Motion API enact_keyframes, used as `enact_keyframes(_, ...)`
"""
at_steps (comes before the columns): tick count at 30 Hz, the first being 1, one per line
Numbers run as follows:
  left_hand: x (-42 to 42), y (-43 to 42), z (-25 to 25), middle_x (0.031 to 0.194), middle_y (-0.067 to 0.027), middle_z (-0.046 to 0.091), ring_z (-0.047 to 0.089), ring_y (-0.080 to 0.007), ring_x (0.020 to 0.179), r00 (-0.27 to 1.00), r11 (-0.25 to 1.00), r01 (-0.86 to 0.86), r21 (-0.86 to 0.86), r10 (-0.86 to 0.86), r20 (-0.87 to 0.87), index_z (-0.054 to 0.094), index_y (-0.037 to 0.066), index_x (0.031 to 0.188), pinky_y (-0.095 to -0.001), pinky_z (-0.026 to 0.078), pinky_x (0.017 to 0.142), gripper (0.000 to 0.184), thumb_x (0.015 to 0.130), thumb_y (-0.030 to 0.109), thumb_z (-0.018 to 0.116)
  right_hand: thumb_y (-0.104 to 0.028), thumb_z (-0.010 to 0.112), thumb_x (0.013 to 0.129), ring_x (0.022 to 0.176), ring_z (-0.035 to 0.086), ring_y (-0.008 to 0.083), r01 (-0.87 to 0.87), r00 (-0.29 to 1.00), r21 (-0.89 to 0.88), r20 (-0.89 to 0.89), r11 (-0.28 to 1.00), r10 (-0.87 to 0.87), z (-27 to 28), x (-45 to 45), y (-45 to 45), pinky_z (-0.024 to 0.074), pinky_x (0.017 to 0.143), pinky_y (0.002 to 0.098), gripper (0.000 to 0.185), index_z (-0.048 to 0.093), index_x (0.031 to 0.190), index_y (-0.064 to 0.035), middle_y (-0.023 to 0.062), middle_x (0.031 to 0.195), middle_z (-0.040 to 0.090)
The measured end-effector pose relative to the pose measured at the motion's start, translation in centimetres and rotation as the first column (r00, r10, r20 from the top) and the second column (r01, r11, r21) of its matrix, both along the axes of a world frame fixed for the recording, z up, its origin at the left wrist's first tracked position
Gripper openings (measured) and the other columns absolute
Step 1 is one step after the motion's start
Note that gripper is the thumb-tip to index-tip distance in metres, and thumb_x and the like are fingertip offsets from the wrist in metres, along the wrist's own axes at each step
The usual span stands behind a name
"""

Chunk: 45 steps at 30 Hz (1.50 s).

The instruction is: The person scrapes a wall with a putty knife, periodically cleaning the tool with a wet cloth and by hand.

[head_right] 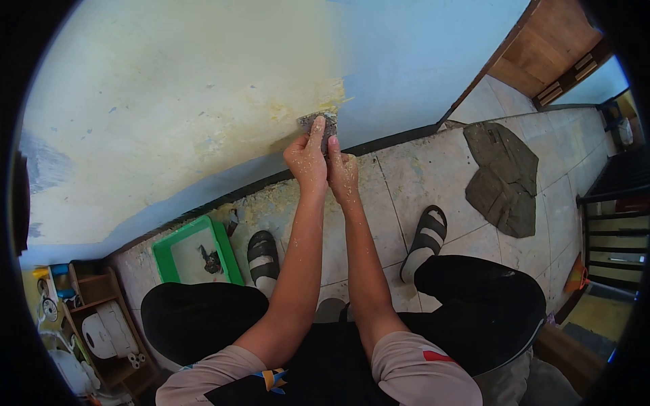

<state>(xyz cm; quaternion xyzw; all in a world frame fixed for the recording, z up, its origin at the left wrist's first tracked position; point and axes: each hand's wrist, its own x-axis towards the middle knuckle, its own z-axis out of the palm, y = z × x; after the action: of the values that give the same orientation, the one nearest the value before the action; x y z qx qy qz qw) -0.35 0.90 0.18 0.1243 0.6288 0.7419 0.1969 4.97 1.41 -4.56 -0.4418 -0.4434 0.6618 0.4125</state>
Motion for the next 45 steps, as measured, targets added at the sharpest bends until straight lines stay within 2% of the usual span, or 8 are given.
enact_keyframes(6,-0.3,0.3,-0.1,0.060,0.0037,0.054,0.042,-0.0046,0.056,0.998,0.998,0.041,-0.045,-0.043,-0.035,0.064,0.000,0.063,-0.0238,0.033,0.051,0.037,0.087,0.024,0.078,-0.055,0.051,0.099,0.052,0.044,0.0080,0.057,0.998,0.041,-0.005,0.998,-0.057,1.6,-0.2,0.7,0.0338,0.047,0.0286,0.067,0.058,0.056,-0.0037,-0.0007,0.054,0.052)
enact_keyframes(8,-0.4,1.3,3.1,0.058,0.0046,0.051,0.040,-0.0044,0.055,0.994,0.999,0.042,0.001,-0.042,-0.103,0.059,0.002,0.060,-0.0242,0.031,0.050,0.040,0.087,0.025,0.078,-0.053,0.050,0.100,0.051,0.043,0.0080,0.019,1.000,0.213,-0.012,0.977,-0.017,4.4,0.4,2.2,0.0334,0.045,0.0295,0.066,0.057,0.056,-0.0049,-0.0012,0.053,0.051)
enact_keyframes(10,0.6,1.9,6.7,0.054,0.0059,0.046,0.036,-0.0041,0.053,0.991,0.992,0.057,0.112,-0.043,-0.128,0.051,0.004,0.055,-0.0252,0.027,0.047,0.048,0.086,0.028,0.078,-0.053,0.049,0.100,0.050,0.043,0.0086,0.027,1.000,0.189,0.000,0.982,-0.027,6.0,0.3,2.7,0.0338,0.045,0.0305,0.066,0.057,0.056,-0.0043,-0.0011,0.053,0.050)
enact_keyframes(15,0.8,0.9,3.7,0.051,0.0021,0.041,0.034,-0.0069,0.053,0.982,1.000,-0.003,0.005,0.004,-0.187,0.053,-0.003,0.055,-0.0289,0.030,0.048,0.051,0.084,0.030,0.080,-0.051,0.049,0.101,0.051,0.046,0.0113,0.180,0.984,0.346,-0.063,0.921,-0.169,3.4,-0.6,1.8,0.0367,0.046,0.0331,0.068,0.056,0.057,0.0005,0.0008,0.051,0.049)
enact_keyframes(18,1.1,-1.0,1.0,0.051,0.0002,0.050,0.041,-0.0069,0.052,1.000,0.999,-0.015,-0.047,0.014,-0.019,0.060,-0.005,0.058,-0.0275,0.034,0.049,0.048,0.084,0.031,0.079,-0.051,0.051,0.100,0.050,0.043,0.0088,0.066,0.994,0.197,0.076,0.978,-0.083,1.0,0.5,0.1,0.0337,0.045,0.0314,0.068,0.055,0.054,-0.0012,0.0001,0.050,0.047)
enact_keyframes(29,0.4,-1.0,0.5,0.051,-0.0023,0.052,0.042,-0.0078,0.052,0.991,0.990,-0.017,-0.138,-0.002,-0.132,0.061,-0.005,0.060,-0.0288,0.037,0.050,0.049,0.084,0.033,0.078,-0.056,0.050,0.099,0.052,0.048,0.0100,0.004,0.997,0.006,0.072,1.000,-0.005,-0.1,0.2,-0.3,0.0384,0.048,0.0326,0.072,0.059,0.056,0.0017,0.0043,0.050,0.053)
enact_keyframes(39,-0.2,-1.1,2.0,0.051,-0.0048,0.053,0.042,-0.0088,0.050,0.955,0.961,-0.047,-0.271,-0.037,-0.296,0.062,-0.005,0.062,-0.0296,0.038,0.049,0.047,0.083,0.033,0.079,-0.053,0.048,0.101,0.059,0.051,0.0109,0.067,0.995,-0.004,-0.078,0.998,-0.068,-1.2,-1.8,-0.4,0.0416,0.054,0.0356,0.070,0.062,0.066,0.0061,0.0063,0.056,0.059)
enact_keyframes(45,0.4,-0.5,1.3,0.052,0.0021,0.047,0.036,-0.0067,0.052,0.980,0.989,-0.040,-0.146,0.011,-0.200,0.055,0.001,0.056,-0.0278,0.031,0.047,0.049,0.084,0.033,0.080,-0.053,0.049,0.100,0.058,0.050,0.0101,0.051,0.999,0.061,0.000,0.997,-0.051,0.4,-0.5,-0.1,0.0408,0.053,0.0346,0.070,0.061,0.064,0.0054,0.0048,0.055,0.056)
